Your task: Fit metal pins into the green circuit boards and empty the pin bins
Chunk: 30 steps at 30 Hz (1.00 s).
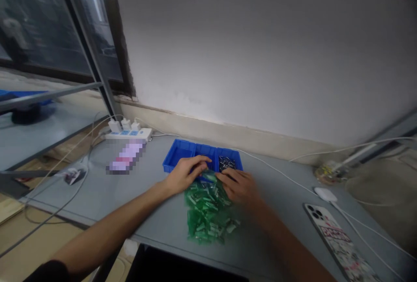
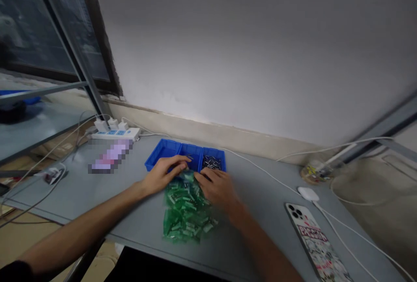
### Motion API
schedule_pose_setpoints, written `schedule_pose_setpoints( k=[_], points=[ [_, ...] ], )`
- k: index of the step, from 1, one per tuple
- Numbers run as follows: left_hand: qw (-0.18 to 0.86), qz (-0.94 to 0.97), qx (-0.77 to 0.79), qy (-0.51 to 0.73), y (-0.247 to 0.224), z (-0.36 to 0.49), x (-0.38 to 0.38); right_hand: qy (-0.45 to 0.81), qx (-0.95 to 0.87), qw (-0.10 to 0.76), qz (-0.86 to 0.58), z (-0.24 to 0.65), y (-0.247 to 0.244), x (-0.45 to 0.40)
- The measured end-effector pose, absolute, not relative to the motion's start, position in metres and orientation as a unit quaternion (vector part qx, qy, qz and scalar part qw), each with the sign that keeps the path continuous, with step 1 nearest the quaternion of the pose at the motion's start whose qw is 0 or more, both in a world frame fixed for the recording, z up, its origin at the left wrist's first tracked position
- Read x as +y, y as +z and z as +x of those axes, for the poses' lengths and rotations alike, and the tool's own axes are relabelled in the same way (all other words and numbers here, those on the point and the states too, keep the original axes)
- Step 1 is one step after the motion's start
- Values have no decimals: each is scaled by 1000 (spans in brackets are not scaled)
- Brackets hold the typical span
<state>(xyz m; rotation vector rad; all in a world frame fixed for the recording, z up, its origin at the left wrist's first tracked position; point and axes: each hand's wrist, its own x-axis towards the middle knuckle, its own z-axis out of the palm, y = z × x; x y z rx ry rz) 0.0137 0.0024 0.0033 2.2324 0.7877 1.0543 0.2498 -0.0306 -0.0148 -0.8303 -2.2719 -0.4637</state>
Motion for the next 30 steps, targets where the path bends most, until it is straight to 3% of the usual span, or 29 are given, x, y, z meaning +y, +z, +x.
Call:
schedule_pose_setpoints(
  k=[4, 9, 13, 18, 24, 30],
  points=[
    [183, 867, 246, 394, 7, 7, -2, -10, -816, 422, -395, 242, -6, -38],
    [180, 856, 243, 419, -6, 8, -2, 106, -790, 450, -403, 239, -4, -42],
    [210, 820, 267, 461, -17, 18, -6, 80, -790, 458, -400, 241, -20, -42],
    [194, 837, 262, 440, -9, 23, -13, 65, -702, 554, -443, 236, -33, -44],
    [162, 861, 213, 432, -1, 17, -7, 47, -750, 498, -433, 236, -27, -47],
    [140, 862, 219, 435, -4, 16, -4, 5, -747, 507, -430, 240, -27, -43]
  ],
)
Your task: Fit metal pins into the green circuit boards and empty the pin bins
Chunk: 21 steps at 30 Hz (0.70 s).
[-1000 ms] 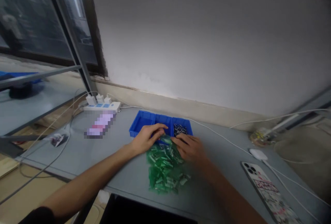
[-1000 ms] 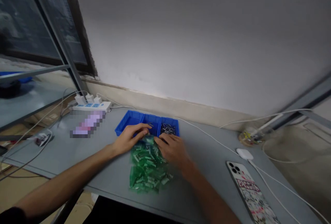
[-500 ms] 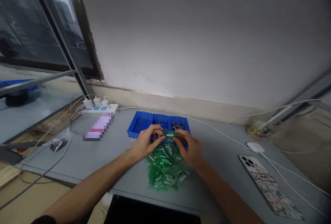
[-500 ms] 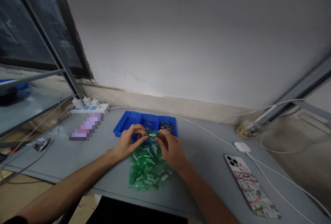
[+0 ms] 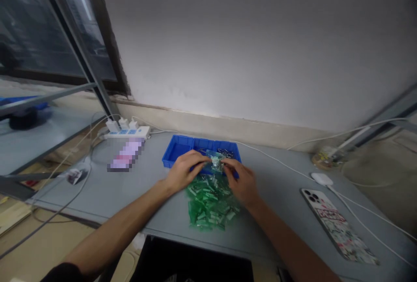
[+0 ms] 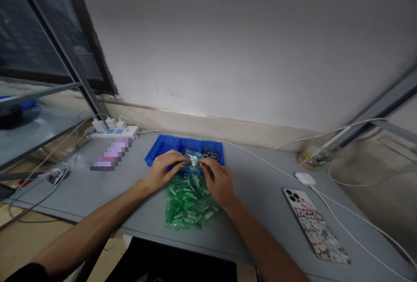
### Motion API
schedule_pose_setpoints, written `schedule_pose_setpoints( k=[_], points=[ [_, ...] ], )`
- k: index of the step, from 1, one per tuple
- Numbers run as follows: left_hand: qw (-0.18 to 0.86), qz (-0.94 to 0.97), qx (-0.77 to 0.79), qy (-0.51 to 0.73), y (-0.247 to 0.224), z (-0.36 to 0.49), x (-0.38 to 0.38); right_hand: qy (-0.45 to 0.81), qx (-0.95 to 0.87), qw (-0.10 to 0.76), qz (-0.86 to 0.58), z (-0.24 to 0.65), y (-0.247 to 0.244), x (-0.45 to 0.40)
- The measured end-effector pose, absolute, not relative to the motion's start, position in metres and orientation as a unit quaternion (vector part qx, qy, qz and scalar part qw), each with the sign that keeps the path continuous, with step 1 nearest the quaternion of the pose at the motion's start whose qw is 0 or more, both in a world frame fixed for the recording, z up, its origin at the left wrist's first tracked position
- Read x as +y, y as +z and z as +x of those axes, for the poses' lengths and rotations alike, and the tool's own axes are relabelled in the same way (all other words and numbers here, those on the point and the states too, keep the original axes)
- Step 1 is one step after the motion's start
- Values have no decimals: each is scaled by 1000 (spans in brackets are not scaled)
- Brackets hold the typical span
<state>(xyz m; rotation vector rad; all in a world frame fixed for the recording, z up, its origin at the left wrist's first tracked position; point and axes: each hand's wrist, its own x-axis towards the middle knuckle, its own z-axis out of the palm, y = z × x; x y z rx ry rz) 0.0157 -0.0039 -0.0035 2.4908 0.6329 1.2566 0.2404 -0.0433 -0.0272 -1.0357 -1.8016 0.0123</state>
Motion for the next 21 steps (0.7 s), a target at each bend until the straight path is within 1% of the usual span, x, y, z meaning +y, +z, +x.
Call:
schedule_pose_setpoints(
  k=[4, 8, 11, 14, 16, 21],
  points=[
    [114, 869, 216, 430, -4, 14, -2, 4, -764, 512, -393, 241, -24, -43],
    [77, 856, 219, 463, -5, 14, -1, 69, -739, 526, -415, 234, -23, -46],
    [109, 830, 248, 487, -6, 16, -3, 110, -700, 555, -436, 229, -24, -48],
    [153, 817, 273, 483, -5, 17, -5, 106, -713, 543, -430, 229, -24, -50],
    [149, 828, 267, 471, -3, 16, -5, 98, -728, 525, -429, 231, -25, -51],
    [129, 848, 245, 452, 0, 14, -5, 78, -734, 513, -437, 236, -29, -48]
  ],
)
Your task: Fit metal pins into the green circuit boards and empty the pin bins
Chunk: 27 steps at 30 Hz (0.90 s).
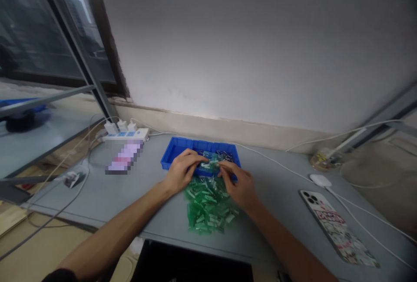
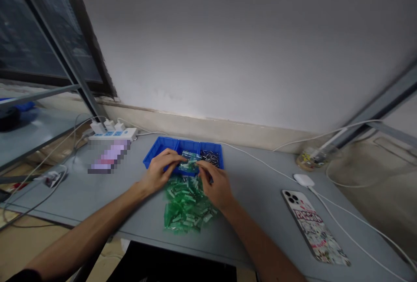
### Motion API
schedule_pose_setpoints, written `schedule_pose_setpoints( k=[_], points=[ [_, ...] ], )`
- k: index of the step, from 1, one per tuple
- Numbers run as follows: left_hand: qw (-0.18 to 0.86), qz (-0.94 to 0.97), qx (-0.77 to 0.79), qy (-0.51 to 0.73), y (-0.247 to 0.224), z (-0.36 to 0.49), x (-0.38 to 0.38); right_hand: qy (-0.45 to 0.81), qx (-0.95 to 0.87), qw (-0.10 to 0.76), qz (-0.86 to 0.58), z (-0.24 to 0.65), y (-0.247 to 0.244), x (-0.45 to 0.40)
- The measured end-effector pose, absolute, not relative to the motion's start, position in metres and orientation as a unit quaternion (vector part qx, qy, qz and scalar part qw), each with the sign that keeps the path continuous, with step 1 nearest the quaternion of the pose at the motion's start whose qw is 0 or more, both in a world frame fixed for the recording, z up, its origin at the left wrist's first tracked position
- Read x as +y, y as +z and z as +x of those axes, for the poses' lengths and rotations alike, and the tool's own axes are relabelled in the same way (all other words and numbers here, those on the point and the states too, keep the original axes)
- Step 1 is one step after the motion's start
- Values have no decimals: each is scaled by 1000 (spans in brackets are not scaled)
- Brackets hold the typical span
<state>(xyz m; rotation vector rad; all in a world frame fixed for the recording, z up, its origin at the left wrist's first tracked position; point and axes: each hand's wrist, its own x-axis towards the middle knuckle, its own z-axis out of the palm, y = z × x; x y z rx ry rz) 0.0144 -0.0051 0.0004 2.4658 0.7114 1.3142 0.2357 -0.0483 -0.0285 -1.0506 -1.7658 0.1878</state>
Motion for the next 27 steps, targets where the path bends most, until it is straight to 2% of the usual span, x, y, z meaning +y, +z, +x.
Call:
schedule_pose_setpoints(
  k=[8, 16, 27],
  points=[
    [78, 845, 228, 477, 2, 17, -5, 29, -756, 526, -388, 236, -21, -45],
    [145, 830, 256, 474, -2, 17, -7, 110, -682, 562, -455, 231, -30, -46],
    [92, 845, 232, 473, -1, 16, -4, 70, -718, 532, -443, 235, -24, -47]
  ],
)
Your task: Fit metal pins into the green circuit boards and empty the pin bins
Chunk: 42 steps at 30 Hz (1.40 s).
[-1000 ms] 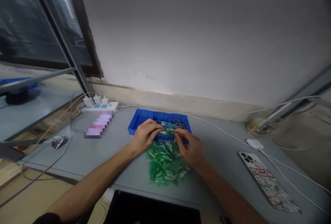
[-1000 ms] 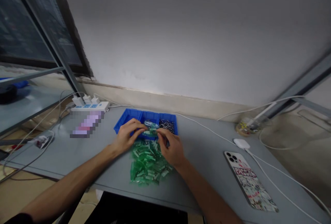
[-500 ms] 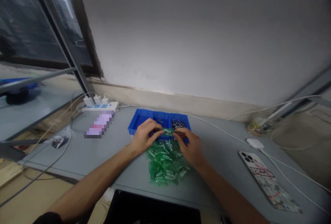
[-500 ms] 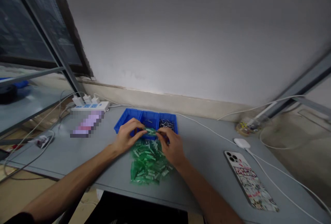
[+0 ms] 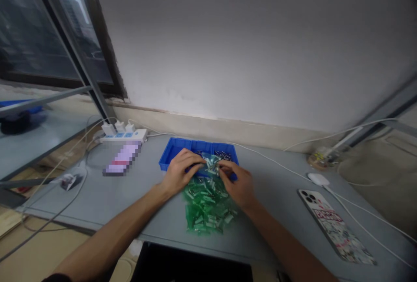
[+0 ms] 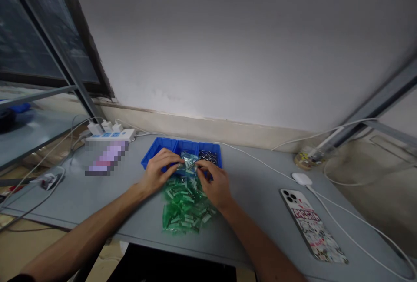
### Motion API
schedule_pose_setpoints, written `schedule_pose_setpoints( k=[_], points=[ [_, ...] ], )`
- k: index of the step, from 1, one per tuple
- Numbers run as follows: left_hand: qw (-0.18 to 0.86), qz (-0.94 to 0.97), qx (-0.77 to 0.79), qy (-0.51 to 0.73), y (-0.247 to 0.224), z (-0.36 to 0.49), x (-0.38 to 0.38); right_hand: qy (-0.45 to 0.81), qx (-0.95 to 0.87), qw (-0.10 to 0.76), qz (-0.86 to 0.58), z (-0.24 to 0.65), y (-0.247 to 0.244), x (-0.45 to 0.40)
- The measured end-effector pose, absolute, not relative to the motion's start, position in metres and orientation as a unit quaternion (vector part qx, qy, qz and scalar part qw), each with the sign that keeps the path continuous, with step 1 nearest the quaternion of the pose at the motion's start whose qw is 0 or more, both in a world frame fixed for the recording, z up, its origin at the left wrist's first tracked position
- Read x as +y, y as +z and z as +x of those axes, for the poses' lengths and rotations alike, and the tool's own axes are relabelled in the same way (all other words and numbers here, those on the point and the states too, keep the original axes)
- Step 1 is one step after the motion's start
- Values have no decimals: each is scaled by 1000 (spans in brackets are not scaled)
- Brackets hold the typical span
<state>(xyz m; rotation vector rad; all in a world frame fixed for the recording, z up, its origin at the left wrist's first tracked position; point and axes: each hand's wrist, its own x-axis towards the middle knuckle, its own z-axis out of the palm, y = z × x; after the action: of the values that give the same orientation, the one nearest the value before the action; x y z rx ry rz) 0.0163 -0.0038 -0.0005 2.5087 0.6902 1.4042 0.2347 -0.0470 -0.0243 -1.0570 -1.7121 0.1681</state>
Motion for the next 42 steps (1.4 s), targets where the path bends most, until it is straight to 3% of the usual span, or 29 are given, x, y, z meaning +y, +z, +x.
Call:
schedule_pose_setpoints(
  k=[6, 12, 17, 22, 30, 42],
  points=[
    [98, 828, 253, 490, -1, 15, -1, 40, -747, 518, -415, 233, -22, -46],
    [50, 713, 455, 531, 7, -17, 34, 44, -773, 481, -410, 235, -27, -44],
    [40, 747, 535, 394, 6, -41, 59, 42, -815, 441, -374, 232, -28, -46],
    [-49, 770, 534, 345, 0, -46, 60, 36, -819, 438, -370, 232, -27, -46],
    [-24, 860, 456, 229, -6, -36, 53, 32, -851, 375, -367, 232, -24, -48],
    [-1, 871, 424, 249, -9, -34, 51, 26, -907, 265, -325, 218, -23, -59]
  ],
)
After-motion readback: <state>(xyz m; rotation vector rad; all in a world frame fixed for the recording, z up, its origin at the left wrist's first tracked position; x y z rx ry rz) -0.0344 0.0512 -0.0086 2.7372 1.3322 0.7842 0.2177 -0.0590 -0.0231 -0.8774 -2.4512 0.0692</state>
